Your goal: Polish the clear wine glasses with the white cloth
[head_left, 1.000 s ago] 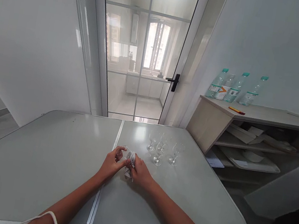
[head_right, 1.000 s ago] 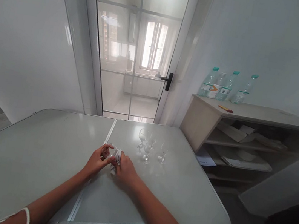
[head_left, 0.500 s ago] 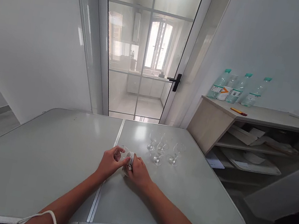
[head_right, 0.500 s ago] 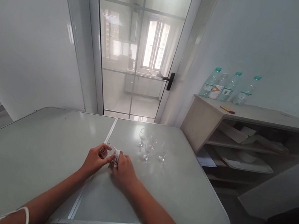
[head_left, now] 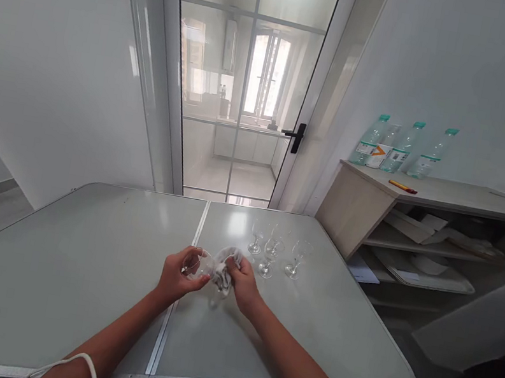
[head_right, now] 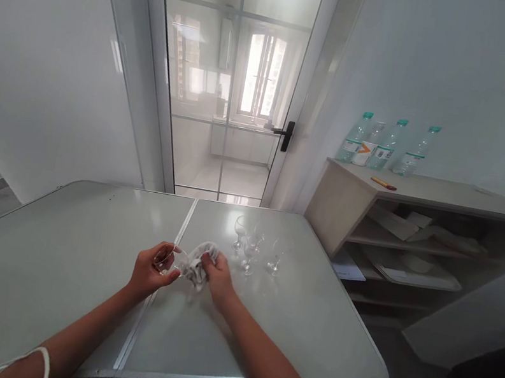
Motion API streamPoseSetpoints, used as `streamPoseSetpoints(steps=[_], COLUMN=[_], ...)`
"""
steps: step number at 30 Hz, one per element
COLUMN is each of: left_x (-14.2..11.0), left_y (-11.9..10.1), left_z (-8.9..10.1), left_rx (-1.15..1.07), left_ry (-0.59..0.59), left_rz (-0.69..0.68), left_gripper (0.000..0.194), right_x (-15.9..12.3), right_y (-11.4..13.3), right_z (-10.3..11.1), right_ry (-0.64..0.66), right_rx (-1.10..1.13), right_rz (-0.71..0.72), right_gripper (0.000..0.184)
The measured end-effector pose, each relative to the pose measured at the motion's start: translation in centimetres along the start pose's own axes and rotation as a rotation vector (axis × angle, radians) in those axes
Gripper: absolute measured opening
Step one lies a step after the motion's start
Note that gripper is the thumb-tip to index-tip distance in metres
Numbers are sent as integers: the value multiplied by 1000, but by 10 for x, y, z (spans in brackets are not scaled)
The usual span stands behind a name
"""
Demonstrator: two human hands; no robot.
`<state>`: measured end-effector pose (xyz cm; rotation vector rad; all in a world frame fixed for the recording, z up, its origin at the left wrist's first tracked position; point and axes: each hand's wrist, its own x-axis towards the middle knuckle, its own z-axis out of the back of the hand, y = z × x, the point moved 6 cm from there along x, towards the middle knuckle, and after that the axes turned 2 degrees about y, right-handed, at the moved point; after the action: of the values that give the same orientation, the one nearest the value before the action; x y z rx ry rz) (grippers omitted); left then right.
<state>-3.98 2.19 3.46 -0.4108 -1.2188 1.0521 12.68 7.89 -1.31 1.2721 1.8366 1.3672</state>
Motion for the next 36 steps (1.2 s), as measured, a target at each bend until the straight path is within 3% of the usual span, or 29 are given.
streamPoseSetpoints(steps=[2, 4, 7, 9, 13, 17, 21, 23, 26, 28, 32, 34, 36], left_x=[-2, -6, -11, -14, -15, -14, -12, -11, -11, -12, -15, -14, -10], left_y=[-5, -10, -12, -12, -11, -10, -10, -7, -7, -6, -8, -10, -11], left_z=[7, 9, 3, 1, -1, -2, 1, 4, 3, 0, -13, -13, -6], left_rx=[200, 349, 435, 443, 453, 457, 464, 443, 404, 401, 403, 388, 357], left_ry=[-107, -157, -135, -128, -138, -142, -142, -129, -79, -34, 67, 51, -50], left_rz=[-121, -234, -317, -330, -312, -290, -294, -265, -267, -262, -250, -241, -179], left_gripper=[46, 50, 50, 50, 52, 53, 55, 55, 55, 55, 54, 54, 53], right_x=[2, 1, -6, -9, -6, 3, 5, 2, -5, -7, -3, 1, 3], right_y=[5, 7, 6, 6, 2, -10, -8, -7, -10, -9, -5, -3, 1], right_z=[0, -10, -27, -31, -23, -9, 3, 1, -11, -14, -14, -9, 0], right_ry=[-44, 88, 311, 360, 283, 154, -25, -14, 139, 186, 226, 181, 60], right_rx=[-70, -161, -276, -340, -360, -247, -49, 122, 231, 164, -116, -292, -447], right_rz=[100, 119, 102, 96, 38, -62, -66, -136, -278, -267, -73, 10, 80], right_gripper=[44, 41, 32, 21, 9, 26, 43, 46, 46, 41, 25, 19, 19])
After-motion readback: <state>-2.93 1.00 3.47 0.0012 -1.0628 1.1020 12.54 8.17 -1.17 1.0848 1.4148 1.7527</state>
